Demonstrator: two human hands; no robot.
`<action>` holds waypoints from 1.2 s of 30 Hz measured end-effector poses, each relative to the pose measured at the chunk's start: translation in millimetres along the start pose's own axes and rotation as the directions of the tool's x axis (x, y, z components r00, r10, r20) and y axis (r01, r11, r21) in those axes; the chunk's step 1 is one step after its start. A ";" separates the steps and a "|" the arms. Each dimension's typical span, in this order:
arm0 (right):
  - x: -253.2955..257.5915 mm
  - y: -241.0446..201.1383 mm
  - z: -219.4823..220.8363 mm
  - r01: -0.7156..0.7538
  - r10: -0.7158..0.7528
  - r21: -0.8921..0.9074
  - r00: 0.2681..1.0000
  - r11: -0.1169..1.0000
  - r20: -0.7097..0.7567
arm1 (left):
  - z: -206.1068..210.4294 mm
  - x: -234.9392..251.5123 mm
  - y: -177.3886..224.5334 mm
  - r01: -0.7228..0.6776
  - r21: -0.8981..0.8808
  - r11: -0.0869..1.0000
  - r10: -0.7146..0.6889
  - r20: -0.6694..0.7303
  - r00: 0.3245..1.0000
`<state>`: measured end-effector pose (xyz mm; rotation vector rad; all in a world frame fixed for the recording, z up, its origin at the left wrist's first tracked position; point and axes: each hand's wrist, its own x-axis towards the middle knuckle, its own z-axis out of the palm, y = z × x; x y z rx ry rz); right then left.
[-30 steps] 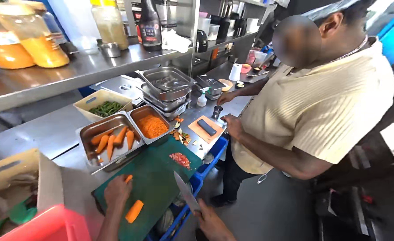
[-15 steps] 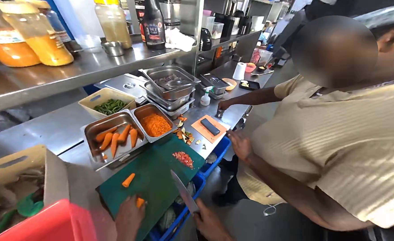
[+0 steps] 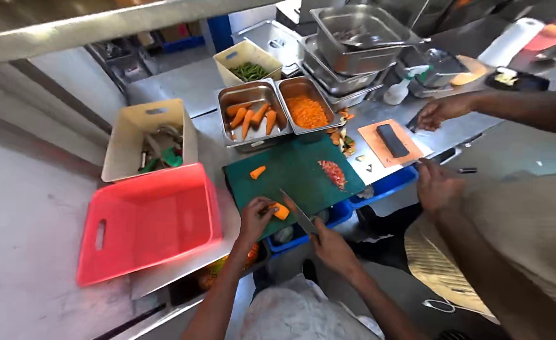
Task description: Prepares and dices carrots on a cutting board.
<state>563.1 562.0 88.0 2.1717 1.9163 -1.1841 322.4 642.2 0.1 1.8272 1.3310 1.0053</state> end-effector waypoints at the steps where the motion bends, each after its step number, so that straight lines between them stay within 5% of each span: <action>1: 0.9 -6.1 -3.4 -0.011 0.012 -0.062 1.000 0.998 0.018 | 1.0 -2.0 -3.1 -0.031 -0.026 0.999 0.031 -0.005 1.000; 5: 7.5 -20.0 -11.8 -0.028 0.050 -0.257 0.996 0.966 0.079 | 6.4 -5.5 -8.2 -0.140 -0.056 0.989 0.139 -0.021 0.990; 9: 20.3 -12.5 2.4 -0.018 0.055 -0.251 0.988 0.968 0.142 | 12.0 -5.6 -12.2 -0.295 0.091 0.951 0.296 -0.001 0.955; 17: -6.3 -44.9 -55.4 0.012 0.059 -0.493 0.990 0.870 0.129 | 13.9 0.2 -13.5 -0.348 0.142 0.927 0.327 0.155 0.932; 21: 14.2 -36.1 -45.9 0.057 0.044 -0.407 0.971 0.912 0.234 | 15.9 1.2 -16.2 -0.356 0.124 0.926 0.339 0.138 0.930; 28: 61.8 -21.1 -0.7 0.086 -0.031 -0.295 0.982 0.952 0.186 | 15.2 3.1 -18.7 -0.366 0.118 0.923 0.349 0.144 0.926; 36: 13.5 -43.1 -59.2 0.081 0.010 -0.438 0.979 0.895 0.202 | 16.6 0.1 -16.4 -0.376 0.161 0.913 0.352 0.157 0.923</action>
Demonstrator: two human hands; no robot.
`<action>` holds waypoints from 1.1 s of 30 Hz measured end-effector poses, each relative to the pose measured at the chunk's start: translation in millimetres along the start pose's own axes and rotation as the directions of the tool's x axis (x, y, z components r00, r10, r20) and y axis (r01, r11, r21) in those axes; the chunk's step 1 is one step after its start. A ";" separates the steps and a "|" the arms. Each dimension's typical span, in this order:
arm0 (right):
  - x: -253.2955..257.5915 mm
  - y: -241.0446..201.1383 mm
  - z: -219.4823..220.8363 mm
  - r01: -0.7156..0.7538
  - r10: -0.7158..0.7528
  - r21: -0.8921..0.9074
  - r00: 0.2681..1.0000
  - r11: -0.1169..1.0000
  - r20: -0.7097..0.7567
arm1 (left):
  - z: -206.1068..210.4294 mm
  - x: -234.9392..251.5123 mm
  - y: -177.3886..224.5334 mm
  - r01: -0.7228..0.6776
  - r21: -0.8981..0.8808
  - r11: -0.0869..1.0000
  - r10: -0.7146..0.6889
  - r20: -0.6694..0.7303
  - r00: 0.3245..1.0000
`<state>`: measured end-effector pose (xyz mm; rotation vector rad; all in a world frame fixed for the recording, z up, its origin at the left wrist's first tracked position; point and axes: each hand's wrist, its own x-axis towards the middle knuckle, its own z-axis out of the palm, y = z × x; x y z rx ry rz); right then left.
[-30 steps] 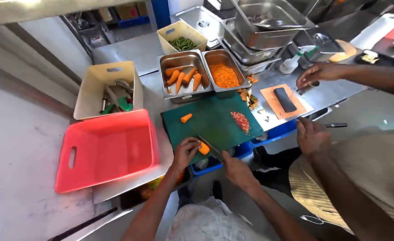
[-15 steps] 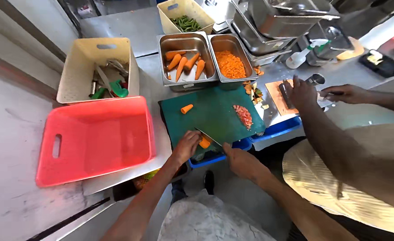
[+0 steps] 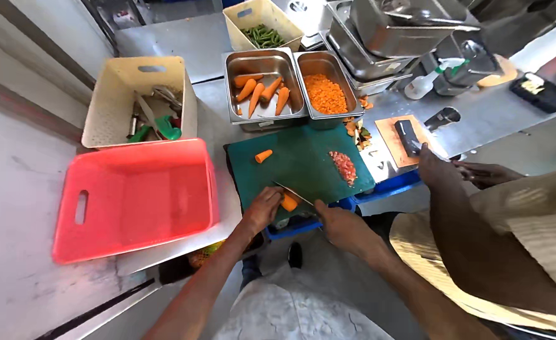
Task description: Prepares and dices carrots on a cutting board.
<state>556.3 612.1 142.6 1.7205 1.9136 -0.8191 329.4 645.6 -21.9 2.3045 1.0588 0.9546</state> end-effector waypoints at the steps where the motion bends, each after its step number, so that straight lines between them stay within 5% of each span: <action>1: -5.5 0.7 -2.0 -0.004 0.004 -0.007 1.000 1.000 0.015 | 0.1 -0.2 0.7 -0.001 0.004 1.000 0.001 0.000 1.000; 8: 56.0 -5.7 57.8 0.034 -0.030 0.189 0.999 0.981 -0.023 | -0.1 0.0 0.2 0.000 -0.020 1.000 0.000 -0.003 1.000; 16: 2.6 -6.1 -2.5 0.015 -0.015 0.014 0.999 1.000 0.033 | 2.9 -3.8 1.2 0.003 0.026 1.000 -0.003 -0.025 1.000; 23: 48.6 -18.7 55.1 -0.028 0.029 0.173 1.000 0.985 -0.005 | 4.1 -2.5 -2.1 -0.009 0.005 1.000 0.009 -0.045 0.999; 33: 7.8 -19.2 1.8 -0.001 -0.002 0.072 0.999 0.997 0.042 | 1.6 -4.4 1.9 0.019 0.036 0.999 -0.019 -0.014 1.000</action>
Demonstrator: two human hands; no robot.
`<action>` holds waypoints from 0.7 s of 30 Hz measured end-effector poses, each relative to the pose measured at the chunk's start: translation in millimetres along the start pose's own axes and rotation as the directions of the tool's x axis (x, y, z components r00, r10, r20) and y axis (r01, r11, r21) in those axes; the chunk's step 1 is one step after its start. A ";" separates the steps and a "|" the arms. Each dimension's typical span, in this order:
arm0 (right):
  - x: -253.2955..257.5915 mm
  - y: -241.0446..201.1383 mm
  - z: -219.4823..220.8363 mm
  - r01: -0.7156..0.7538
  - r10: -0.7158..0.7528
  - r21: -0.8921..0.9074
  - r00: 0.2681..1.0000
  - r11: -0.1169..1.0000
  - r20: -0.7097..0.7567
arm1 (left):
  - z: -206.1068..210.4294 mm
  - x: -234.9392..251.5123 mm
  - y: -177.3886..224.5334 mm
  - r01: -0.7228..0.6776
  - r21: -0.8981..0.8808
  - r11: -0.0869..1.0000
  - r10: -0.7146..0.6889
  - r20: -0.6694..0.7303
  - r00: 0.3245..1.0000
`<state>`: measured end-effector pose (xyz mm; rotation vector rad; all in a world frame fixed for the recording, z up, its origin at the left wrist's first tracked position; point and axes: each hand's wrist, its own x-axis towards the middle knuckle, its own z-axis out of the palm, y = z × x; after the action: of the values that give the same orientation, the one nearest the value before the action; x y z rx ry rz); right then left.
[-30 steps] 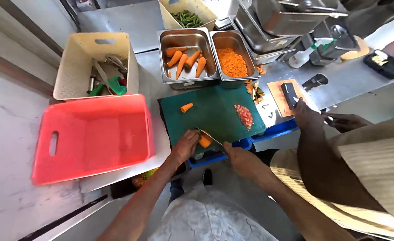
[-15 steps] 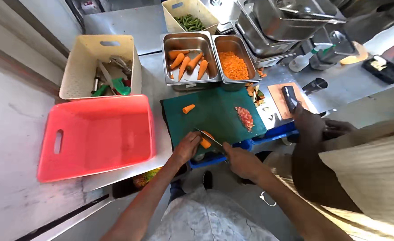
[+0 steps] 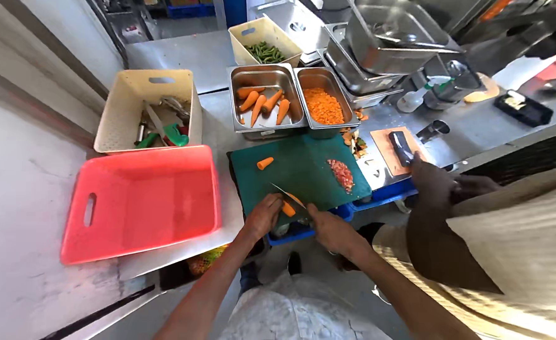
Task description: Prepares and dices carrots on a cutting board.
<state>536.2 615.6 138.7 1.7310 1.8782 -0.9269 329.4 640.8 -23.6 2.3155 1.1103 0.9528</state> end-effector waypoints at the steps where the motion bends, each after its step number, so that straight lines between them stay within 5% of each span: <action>1: -3.1 -0.8 -0.7 -0.008 0.008 -0.003 1.000 1.000 0.020 | -0.1 -0.4 0.1 0.002 -0.006 1.000 -0.002 0.006 1.000; 8: 39.3 -0.7 55.7 0.000 0.010 0.156 0.998 0.988 -0.060 | 2.3 -1.2 4.0 0.017 -0.019 1.000 -0.017 0.001 1.000; 21: 35.9 -3.5 58.9 0.014 0.007 0.128 0.986 0.992 -0.168 | -2.5 5.2 6.3 0.032 0.190 0.981 -0.045 0.063 0.997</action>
<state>520.2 598.8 73.6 1.9374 1.9652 -0.9484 333.2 641.2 -16.0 2.4458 1.2610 0.7793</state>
